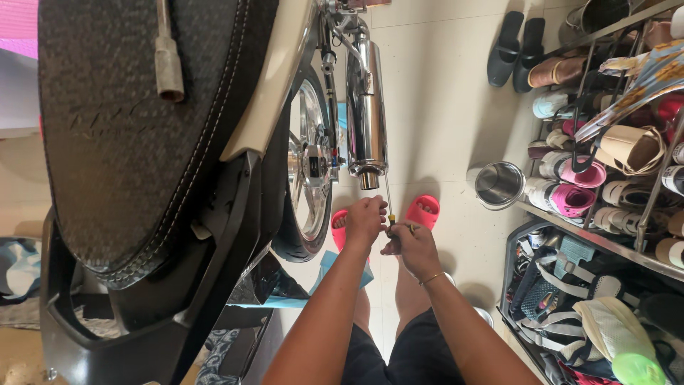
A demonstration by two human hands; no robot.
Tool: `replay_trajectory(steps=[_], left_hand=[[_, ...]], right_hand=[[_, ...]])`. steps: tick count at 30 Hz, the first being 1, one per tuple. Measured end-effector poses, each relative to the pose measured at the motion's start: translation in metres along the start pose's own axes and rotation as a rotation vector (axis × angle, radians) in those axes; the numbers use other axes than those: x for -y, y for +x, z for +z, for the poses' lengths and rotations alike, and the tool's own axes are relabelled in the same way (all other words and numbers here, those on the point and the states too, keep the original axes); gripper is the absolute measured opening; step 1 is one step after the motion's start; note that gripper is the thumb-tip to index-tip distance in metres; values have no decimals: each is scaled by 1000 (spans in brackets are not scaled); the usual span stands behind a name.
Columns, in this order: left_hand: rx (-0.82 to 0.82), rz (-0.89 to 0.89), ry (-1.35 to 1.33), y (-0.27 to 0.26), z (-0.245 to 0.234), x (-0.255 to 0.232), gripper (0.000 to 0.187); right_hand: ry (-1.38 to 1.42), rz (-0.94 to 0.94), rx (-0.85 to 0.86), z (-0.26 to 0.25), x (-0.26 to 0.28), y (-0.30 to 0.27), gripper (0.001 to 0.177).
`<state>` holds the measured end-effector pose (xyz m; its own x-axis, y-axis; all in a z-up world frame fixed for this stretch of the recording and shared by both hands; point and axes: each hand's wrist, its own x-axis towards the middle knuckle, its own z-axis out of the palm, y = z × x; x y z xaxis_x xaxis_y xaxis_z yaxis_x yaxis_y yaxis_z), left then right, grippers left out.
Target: The person is repairing a motorcycle by tightening bolts and adjusting parts near the front wheel and handlebar area using a screwdriver and their hands.
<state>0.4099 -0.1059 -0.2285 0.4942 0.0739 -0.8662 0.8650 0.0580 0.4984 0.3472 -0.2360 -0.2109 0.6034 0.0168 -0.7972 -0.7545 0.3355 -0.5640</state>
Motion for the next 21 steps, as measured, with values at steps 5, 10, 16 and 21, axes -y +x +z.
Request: replay_trajectory(steps=[5,10,16,21], left_hand=[[8,62,127,-11,-2,-5,33],[27,100,150,-11,0,-4,29],[21,98,212,-8,-2,-4,26],[-28,201,404,-2,-3,-4,27]], right_hand=[[-31,35,-25,3,-6,0,25],[-28,-3,-6,2,-2,0,23],[-222,-26,-37,11,13,-10,23],[-211,-80,2,18,26,-14,24]])
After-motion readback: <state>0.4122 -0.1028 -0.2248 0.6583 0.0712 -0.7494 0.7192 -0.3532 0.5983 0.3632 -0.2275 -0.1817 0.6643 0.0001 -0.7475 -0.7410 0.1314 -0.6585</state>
